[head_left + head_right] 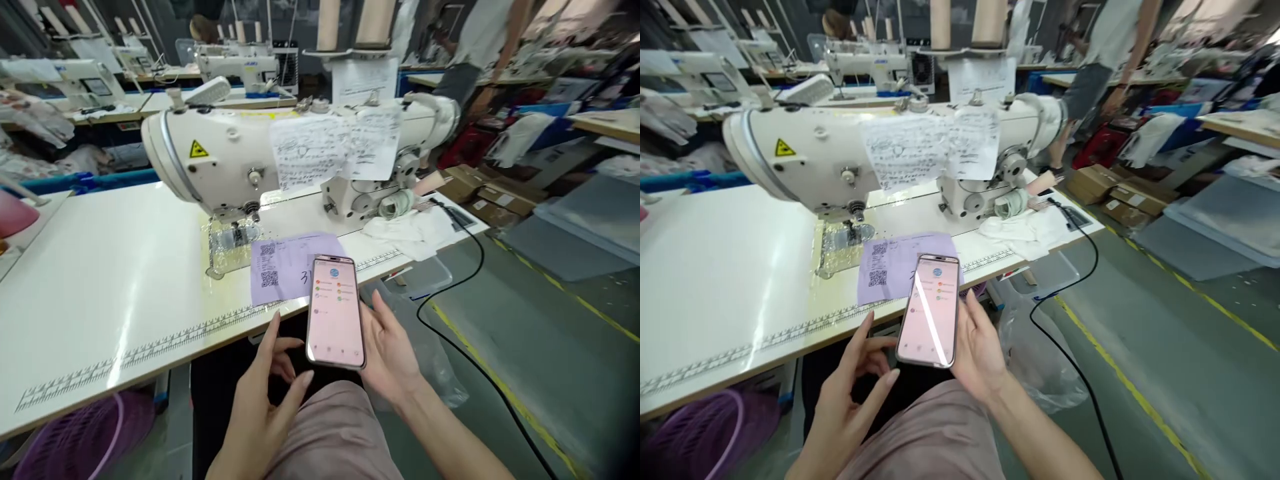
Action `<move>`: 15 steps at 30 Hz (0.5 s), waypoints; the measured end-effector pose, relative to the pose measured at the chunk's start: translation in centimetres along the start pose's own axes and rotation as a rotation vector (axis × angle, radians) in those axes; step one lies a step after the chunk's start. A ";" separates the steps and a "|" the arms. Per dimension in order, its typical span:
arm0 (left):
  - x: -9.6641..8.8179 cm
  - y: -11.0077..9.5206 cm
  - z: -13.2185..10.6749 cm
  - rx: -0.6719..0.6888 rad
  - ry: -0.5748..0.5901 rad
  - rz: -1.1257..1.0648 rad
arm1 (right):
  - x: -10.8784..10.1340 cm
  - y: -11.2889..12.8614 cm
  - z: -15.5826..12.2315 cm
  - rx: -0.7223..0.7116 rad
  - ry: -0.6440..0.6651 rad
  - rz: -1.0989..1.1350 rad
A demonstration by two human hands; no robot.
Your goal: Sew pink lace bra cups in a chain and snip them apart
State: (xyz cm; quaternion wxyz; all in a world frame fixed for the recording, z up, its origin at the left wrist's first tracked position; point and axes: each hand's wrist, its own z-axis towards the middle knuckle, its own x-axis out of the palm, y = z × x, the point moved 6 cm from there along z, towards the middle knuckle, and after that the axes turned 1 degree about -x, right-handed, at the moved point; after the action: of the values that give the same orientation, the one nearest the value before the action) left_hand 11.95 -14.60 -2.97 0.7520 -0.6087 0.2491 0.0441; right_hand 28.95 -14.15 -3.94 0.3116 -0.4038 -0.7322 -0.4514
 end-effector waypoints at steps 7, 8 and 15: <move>2.2 -0.7 5.3 0.545 -0.066 0.922 | -1.8 7.6 1.6 -0.326 -0.206 -0.089; 2.2 -0.2 5.5 0.538 -0.066 0.969 | -1.9 8.1 2.0 -0.326 -0.223 -0.105; -1.9 2.2 2.5 0.493 -0.155 1.068 | -0.8 8.9 4.9 -0.409 -0.201 -0.071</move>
State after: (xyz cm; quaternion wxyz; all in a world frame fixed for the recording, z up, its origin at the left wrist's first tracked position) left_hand 10.32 -11.26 -3.79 0.7609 -0.2015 0.4681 0.4016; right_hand 36.66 -7.57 -2.92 0.1328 -0.4755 -0.6664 -0.5587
